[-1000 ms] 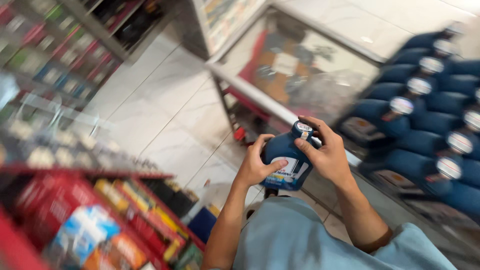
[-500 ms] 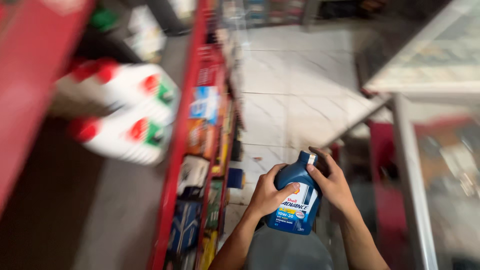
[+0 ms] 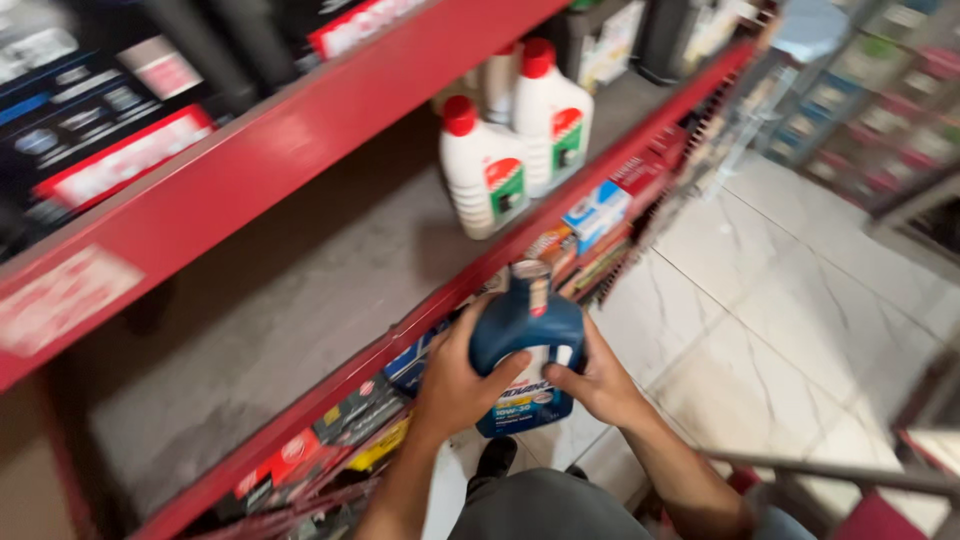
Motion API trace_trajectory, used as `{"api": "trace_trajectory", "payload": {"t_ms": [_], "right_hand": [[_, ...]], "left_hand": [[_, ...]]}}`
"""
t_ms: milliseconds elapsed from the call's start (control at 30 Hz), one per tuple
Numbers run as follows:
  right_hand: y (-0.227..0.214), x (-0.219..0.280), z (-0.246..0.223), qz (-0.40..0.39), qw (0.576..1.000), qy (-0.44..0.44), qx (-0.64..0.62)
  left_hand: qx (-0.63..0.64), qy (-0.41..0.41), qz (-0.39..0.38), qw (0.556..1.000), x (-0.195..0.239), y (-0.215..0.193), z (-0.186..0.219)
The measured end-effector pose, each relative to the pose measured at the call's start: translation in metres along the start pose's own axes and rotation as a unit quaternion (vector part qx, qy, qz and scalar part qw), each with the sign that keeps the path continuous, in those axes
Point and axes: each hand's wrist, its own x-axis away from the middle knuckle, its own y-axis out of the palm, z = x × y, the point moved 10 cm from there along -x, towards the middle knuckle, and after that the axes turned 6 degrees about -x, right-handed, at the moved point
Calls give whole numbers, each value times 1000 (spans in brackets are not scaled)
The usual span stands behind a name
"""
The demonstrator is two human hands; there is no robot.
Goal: The person repeatedly picks up white and blue plastic bottles from a glass display case and places them onto a red metal shelf. The person walks back and forth between the case and the shelf, handling the bottles one at a time to restock the inventory.
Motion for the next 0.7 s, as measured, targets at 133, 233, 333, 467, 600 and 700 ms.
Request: {"api": "trace_trajectory", "payload": {"t_ms": [133,233,333,467,600,700], "right_hand": [[47,-35,-45,-128,982,-102,89],[81,-57,-66,-170,972,-124,100],[108,-79,-77,-188,964,-135,132],[141,-110,-75,-206,964,-154,73],[155,-140,-59,-191,972,-133,34],[156,-158,-51,-165,968,-148,114]], "left_hand": [[-132,29,74,988,20,-51,18],[-158,93,138,973,38,-86,45],[-158,96,161,969,46,-112,55],[-176,80,177,965,41,-140,49],[-214,43,164,962,18,-161,20],[-194,49,147,969,3,-169,2]]}}
